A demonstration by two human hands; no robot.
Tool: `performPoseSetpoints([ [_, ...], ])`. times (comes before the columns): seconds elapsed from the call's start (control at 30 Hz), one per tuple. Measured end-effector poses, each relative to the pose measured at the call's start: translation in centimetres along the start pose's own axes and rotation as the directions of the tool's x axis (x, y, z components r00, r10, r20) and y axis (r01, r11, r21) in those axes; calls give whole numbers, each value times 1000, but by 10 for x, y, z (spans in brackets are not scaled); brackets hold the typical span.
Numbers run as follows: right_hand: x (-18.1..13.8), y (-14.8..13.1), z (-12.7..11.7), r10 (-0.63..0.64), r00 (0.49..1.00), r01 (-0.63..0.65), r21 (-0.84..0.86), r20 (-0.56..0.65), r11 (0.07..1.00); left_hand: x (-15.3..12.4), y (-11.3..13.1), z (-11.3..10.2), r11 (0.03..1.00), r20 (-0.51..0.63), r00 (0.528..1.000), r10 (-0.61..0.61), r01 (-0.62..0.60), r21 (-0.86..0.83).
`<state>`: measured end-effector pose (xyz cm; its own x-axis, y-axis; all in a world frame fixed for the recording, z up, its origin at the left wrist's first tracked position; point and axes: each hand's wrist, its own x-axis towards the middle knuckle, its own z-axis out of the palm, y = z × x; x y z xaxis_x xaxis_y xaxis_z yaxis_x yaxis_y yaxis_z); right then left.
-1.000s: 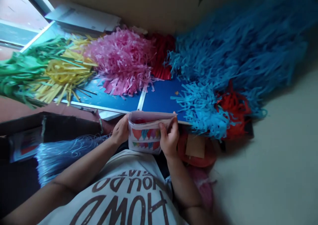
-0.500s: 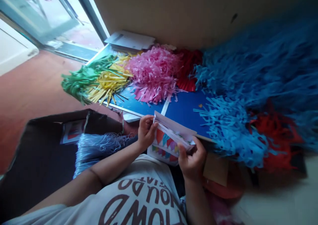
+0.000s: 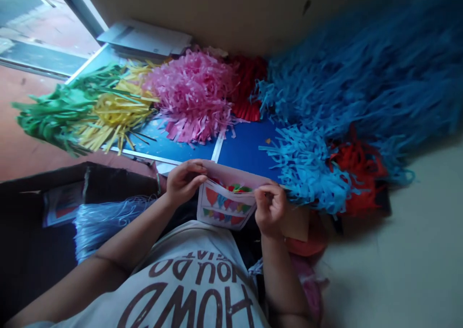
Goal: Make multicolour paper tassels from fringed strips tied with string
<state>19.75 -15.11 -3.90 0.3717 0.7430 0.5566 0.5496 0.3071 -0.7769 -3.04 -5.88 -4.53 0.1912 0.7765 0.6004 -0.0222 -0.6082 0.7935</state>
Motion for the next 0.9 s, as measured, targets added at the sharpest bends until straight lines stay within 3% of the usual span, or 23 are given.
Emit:
performPoseSetpoints([
  [0.1, 2, -2, 3, 171, 985, -170, 114, 5, 979, 8, 0, -2, 998, -17, 999, 48, -47, 44],
  [0.17, 6, -4, 4, 204, 978, -207, 115, 44, 972, 12, 0, -3, 996, -1, 998, 70, -70, 62],
  [0.33, 15, -10, -1, 161, 976, -183, 158, 145, 970, 16, 3, -3, 995, 49, 996, 78, -80, 52],
  [0.5, 21, -8, -10, 124, 960, -143, 59, 250, 988, 15, 3, -3, 1000, 102, 995, 2, -3, 3],
  [0.63, 22, -6, -14, 39, 954, -96, 182, 296, 979, 14, 4, -7, 999, 135, 990, -30, 35, -33],
  [0.77, 24, -11, -16, 195, 914, -264, 156, 356, 952, 19, 12, -11, 999, 241, 970, 29, -19, -47],
  [0.9, 29, -17, -21, 286, 856, -330, 29, 431, 944, 19, 21, -9, 991, 183, 977, -113, 125, -56],
])
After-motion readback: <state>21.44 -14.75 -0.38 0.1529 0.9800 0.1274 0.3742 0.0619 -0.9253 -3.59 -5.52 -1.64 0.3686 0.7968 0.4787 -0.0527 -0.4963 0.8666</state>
